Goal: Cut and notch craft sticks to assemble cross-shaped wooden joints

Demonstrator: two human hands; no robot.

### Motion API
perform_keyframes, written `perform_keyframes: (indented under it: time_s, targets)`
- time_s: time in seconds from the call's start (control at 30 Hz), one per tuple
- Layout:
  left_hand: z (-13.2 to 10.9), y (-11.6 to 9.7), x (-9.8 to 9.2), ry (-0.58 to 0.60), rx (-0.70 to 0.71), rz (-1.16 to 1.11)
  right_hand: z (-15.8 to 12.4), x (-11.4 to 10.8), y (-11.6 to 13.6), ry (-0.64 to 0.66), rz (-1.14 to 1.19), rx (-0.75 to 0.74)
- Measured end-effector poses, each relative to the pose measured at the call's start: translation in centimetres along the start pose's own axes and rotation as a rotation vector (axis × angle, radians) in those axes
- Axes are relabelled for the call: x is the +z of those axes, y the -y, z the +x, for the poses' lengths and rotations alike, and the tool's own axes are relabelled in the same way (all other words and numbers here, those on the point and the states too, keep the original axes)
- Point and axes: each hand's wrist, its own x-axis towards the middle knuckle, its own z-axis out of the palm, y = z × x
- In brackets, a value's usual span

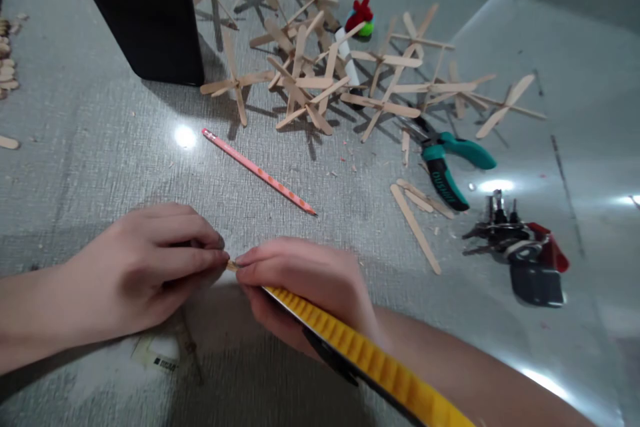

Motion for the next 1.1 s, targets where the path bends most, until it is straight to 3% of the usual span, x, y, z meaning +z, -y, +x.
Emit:
perform_keyframes:
  time_s: [0.47,0.8,1.1]
  targets:
    - [0.12,-0.15,0.25,0.018,-0.107,-0.059,-0.09,-0.30,-0.34,0.095,-0.023,-0.028]
    - [-0.16,-0.25,0.28,0.004,-0.108,-0.040,-0.33,0.20,0.16,0.091,0.045,0.042]
    - [-0.18,-0.32,0.47,-0.019,-0.101,0.000,-0.11,-0.51,0.07,0.149,-0.031,-0.022]
